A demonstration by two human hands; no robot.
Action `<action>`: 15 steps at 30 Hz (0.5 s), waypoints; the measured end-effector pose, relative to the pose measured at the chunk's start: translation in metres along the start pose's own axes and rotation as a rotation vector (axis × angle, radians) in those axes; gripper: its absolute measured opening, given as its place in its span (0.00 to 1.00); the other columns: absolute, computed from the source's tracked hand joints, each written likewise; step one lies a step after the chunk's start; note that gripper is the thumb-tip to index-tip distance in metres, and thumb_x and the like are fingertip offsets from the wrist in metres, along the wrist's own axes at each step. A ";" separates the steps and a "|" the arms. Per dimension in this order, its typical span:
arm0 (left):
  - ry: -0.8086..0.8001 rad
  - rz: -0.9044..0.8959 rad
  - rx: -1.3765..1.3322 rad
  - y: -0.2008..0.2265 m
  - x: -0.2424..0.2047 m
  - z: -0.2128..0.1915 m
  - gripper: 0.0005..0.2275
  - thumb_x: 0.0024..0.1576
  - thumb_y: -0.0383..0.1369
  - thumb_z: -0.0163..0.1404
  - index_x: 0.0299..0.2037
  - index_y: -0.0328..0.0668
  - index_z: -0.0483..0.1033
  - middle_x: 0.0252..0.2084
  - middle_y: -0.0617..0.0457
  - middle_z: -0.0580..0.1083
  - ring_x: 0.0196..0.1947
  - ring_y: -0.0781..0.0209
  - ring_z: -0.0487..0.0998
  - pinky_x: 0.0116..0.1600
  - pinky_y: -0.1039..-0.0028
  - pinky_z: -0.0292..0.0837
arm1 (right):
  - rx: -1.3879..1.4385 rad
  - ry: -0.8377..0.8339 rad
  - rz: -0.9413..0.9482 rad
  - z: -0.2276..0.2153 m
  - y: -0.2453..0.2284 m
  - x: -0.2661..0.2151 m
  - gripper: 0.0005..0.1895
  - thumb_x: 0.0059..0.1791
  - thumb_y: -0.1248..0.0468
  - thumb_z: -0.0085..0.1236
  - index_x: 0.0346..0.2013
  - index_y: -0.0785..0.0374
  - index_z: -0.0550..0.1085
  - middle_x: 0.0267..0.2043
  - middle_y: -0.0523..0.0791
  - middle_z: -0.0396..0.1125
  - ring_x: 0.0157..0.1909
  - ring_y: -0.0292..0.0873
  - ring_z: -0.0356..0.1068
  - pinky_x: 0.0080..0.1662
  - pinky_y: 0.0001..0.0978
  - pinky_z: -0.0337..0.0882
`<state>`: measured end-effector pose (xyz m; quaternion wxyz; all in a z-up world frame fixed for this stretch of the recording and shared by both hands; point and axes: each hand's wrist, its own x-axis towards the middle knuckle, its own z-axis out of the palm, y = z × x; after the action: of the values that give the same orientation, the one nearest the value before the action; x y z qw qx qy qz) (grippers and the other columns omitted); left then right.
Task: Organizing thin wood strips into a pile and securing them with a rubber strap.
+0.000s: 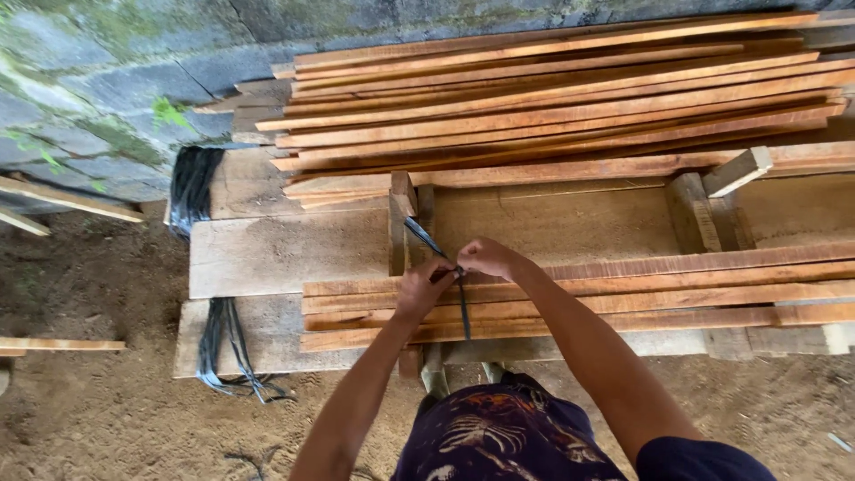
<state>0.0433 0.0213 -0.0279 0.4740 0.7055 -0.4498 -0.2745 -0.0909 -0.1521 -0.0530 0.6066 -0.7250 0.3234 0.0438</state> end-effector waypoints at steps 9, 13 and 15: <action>0.178 0.517 0.397 -0.041 0.005 0.021 0.09 0.55 0.45 0.62 0.35 0.56 0.77 0.39 0.63 0.78 0.40 0.65 0.82 0.45 0.77 0.79 | -0.010 0.001 -0.068 0.000 -0.009 -0.008 0.20 0.45 0.49 0.60 0.11 0.49 0.71 0.12 0.37 0.58 0.19 0.35 0.53 0.29 0.31 0.54; 0.113 0.601 0.359 -0.040 0.011 0.019 0.08 0.58 0.36 0.61 0.35 0.47 0.75 0.37 0.56 0.75 0.39 0.54 0.82 0.44 0.68 0.81 | -0.006 0.022 -0.088 0.002 -0.014 -0.013 0.18 0.44 0.50 0.60 0.13 0.50 0.70 0.16 0.35 0.58 0.22 0.36 0.55 0.31 0.31 0.54; 0.083 0.644 0.394 -0.037 0.012 0.018 0.08 0.59 0.35 0.60 0.35 0.45 0.74 0.37 0.54 0.73 0.39 0.53 0.81 0.43 0.68 0.81 | 0.027 0.027 -0.098 0.001 -0.028 -0.024 0.17 0.44 0.51 0.61 0.13 0.50 0.69 0.16 0.34 0.59 0.23 0.35 0.55 0.31 0.30 0.54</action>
<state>0.0484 0.0082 -0.0686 0.4091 0.6162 -0.6730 0.0092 -0.0954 -0.1399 -0.0185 0.6134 -0.7320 0.2965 -0.0002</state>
